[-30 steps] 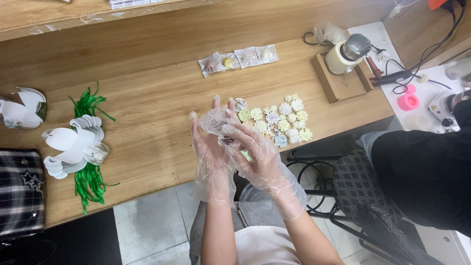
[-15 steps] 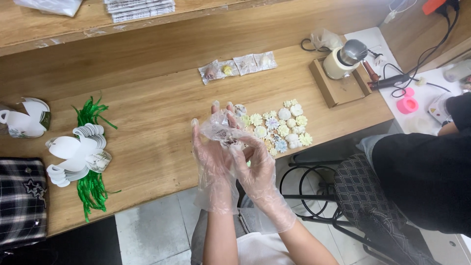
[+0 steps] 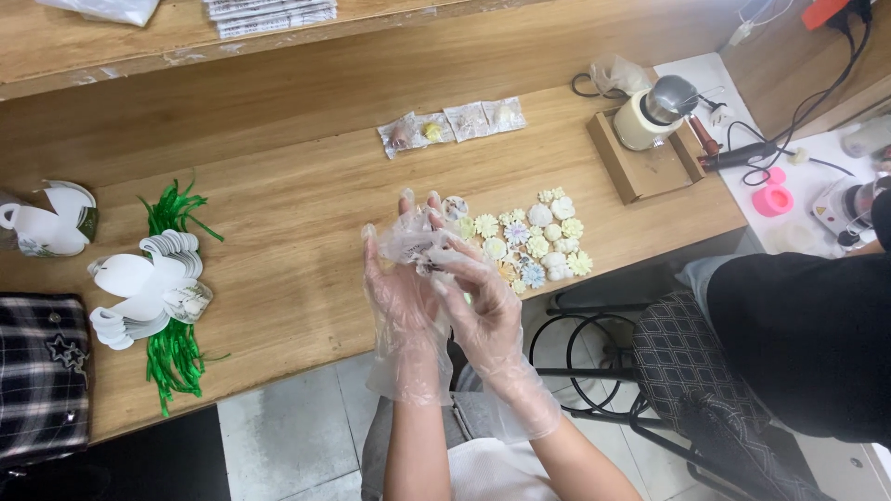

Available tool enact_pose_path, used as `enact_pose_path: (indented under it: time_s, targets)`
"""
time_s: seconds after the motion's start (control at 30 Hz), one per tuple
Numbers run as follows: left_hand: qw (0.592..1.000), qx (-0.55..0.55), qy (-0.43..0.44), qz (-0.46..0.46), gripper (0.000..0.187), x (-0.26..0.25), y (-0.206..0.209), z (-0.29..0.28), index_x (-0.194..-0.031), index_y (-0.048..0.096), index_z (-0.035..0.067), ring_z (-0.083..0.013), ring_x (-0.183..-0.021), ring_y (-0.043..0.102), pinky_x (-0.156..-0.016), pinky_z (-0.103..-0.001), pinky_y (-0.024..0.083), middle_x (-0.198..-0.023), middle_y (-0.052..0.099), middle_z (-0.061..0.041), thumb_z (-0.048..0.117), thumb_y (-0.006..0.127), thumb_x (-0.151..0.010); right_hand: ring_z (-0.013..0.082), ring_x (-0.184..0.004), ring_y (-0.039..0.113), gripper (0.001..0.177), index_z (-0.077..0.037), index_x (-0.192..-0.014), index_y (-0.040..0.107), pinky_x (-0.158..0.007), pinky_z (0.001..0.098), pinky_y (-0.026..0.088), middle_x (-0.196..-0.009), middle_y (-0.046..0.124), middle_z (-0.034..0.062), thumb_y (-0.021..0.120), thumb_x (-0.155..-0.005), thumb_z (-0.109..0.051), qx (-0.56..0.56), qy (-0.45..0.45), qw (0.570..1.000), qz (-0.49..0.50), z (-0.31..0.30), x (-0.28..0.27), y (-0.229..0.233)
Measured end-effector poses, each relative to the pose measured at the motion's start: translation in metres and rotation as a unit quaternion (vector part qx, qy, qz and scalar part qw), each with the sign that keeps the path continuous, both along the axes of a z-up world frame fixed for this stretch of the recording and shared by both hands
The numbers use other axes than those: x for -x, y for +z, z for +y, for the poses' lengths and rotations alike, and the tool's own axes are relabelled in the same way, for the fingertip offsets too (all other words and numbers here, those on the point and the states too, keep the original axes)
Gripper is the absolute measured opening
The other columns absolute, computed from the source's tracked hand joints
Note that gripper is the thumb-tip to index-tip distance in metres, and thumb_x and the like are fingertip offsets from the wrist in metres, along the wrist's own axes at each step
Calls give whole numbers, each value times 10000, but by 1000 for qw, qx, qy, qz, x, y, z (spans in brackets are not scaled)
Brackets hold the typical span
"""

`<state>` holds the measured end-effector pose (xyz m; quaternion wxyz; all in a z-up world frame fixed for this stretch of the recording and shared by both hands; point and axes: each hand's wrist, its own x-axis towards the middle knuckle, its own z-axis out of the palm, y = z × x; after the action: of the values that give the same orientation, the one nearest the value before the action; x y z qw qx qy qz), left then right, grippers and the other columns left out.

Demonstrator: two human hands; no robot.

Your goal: The person wearing disposable gloves picks up small flower-shaped wax melts from the wooden workbench and places them into small clear plastic bags, then folds and seals each bag and sets the filled bags on the counter. They repeat this bagging process for multiple wax melts throughout the clip.

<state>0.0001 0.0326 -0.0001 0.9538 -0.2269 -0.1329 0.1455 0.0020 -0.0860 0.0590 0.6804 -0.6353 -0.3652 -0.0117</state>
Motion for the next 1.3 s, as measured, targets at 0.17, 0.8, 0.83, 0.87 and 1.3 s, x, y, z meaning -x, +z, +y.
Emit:
enact_pose_path:
  time_s: [0.17, 0.8, 0.83, 0.87, 1.3]
  targets:
    - [1000, -5, 0, 27, 700, 4, 5, 0, -1602, 391, 147, -386, -1291, 542, -1096, -541, 485, -1604, 357, -237, 416, 625, -1000, 205, -1340, 596, 205, -3, -1251, 648, -1100, 365, 524, -1458, 604, 172, 640, -1046, -6, -78, 43, 987, 130, 1, 1, 0]
    - [1000, -2, -4, 26, 656, 1, 4, -3, -1553, 469, 158, -386, -1283, 550, -1092, -542, 482, -1593, 383, -230, 451, 641, -992, 174, -1201, 646, 197, 12, -1236, 613, -1029, 356, 585, -1390, 613, 147, 636, -1043, -18, -101, -26, 983, 149, 1, 3, -15]
    - [1000, -11, 1, 28, 650, 0, 2, -3, -1557, 468, 158, -391, -1297, 546, -1101, -543, 478, -1600, 380, -236, 442, 641, -998, 178, -1215, 639, 199, 13, -1232, 616, -1021, 354, 578, -1409, 592, 149, 645, -1036, -1, -91, -38, 987, 129, 2, 4, -15]
    - [999, -19, 5, 30, 644, -1, 0, -4, -1561, 467, 157, -395, -1312, 542, -1109, -544, 473, -1607, 378, -241, 432, 642, -1005, 181, -1230, 632, 202, 15, -1229, 618, -1013, 352, 570, -1428, 571, 151, 653, -1030, 17, -81, -51, 989, 109, 2, 5, -16]
    - [947, -235, 162, 149, 787, 7, 34, -2, -1593, 388, 200, -421, -1513, 364, -1231, -616, 333, -1637, 351, -249, 262, 679, -864, 193, -1275, 597, 347, 9, -1231, 591, -1078, 373, 540, -1462, 519, 114, 713, -921, 103, -136, 1, 977, 167, -2, -1, -30]
